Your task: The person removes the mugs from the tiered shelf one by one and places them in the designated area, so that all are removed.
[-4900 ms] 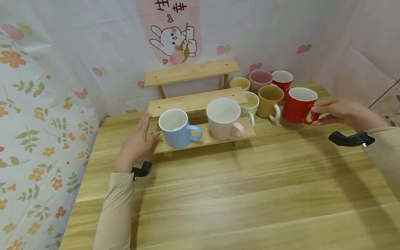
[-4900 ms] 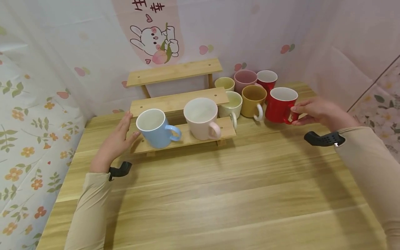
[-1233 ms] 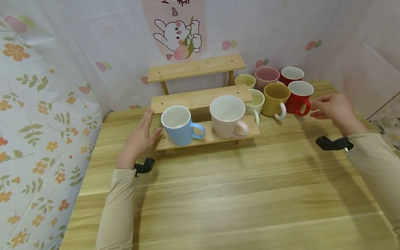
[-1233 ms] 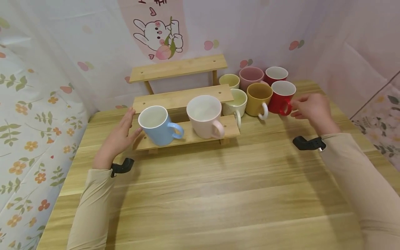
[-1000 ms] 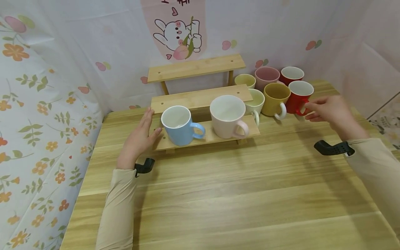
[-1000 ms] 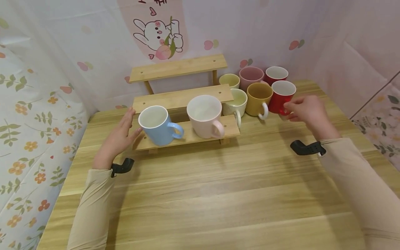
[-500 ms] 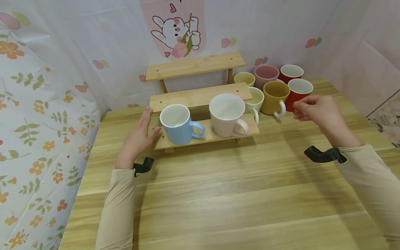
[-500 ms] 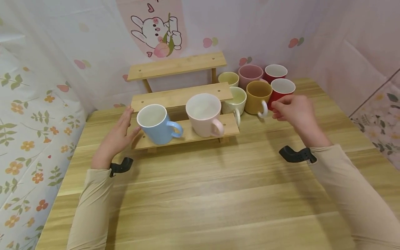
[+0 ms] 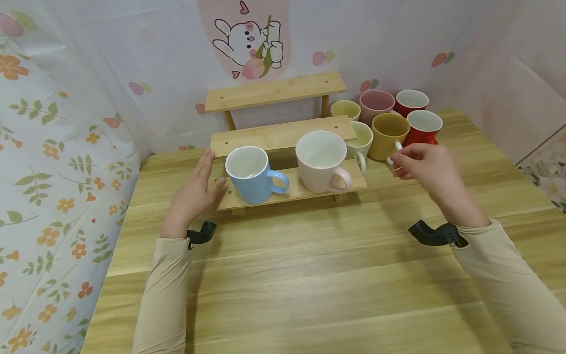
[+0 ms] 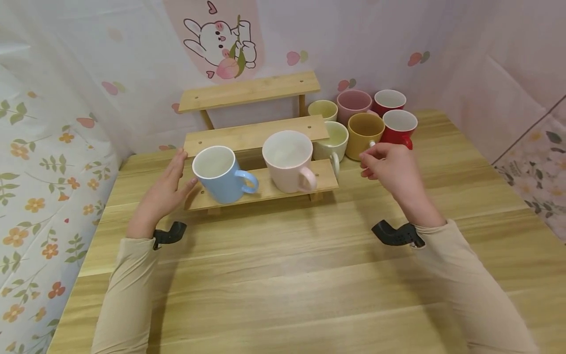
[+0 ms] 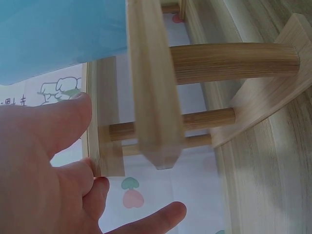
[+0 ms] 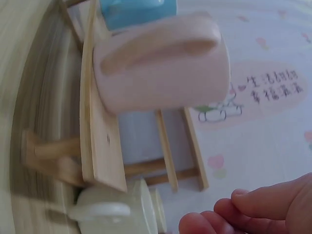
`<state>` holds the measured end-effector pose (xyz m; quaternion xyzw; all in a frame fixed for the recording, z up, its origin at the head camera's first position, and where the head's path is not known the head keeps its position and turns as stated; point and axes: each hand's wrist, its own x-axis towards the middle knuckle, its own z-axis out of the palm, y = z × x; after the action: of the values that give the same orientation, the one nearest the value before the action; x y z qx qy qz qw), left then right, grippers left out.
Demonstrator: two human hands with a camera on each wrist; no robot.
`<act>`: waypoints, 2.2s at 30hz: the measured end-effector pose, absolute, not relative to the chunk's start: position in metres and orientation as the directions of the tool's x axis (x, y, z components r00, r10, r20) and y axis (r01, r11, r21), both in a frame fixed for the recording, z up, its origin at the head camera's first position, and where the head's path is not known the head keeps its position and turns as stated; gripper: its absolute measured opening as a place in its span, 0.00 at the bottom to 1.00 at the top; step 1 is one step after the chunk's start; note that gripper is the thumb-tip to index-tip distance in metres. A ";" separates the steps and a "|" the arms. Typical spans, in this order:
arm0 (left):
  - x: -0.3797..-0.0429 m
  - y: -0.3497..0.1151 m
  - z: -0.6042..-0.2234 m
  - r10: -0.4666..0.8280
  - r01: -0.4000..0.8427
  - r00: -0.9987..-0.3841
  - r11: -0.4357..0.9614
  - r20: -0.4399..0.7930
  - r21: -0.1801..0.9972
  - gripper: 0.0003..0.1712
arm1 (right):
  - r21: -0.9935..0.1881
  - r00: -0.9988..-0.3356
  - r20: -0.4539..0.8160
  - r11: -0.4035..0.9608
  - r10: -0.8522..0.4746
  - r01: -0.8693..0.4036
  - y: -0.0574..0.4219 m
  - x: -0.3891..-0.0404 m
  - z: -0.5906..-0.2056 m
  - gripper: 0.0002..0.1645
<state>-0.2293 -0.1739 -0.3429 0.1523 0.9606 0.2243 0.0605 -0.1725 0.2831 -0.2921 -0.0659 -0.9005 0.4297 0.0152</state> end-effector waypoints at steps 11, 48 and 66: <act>-0.230 -0.176 -0.343 0.318 0.261 -0.947 0.856 -0.055 0.447 0.44 | -0.795 -0.991 -0.040 0.597 0.125 0.107 0.258 -0.164 -0.297 0.19; -0.230 -0.174 -0.345 0.320 0.266 -0.946 0.857 -0.052 0.443 0.45 | -0.920 -0.983 -0.130 0.385 -0.132 0.070 0.195 -0.147 -0.301 0.20; -0.230 -0.172 -0.339 0.325 0.271 -0.944 0.865 -0.061 0.422 0.44 | -0.949 -0.995 -0.061 0.315 -0.083 0.032 0.224 -0.124 -0.304 0.21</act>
<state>-0.2295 -0.1723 -0.3392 0.1545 0.9635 0.2088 0.0650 -0.1241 0.2243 -0.3045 0.0158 -0.8093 0.5851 -0.0492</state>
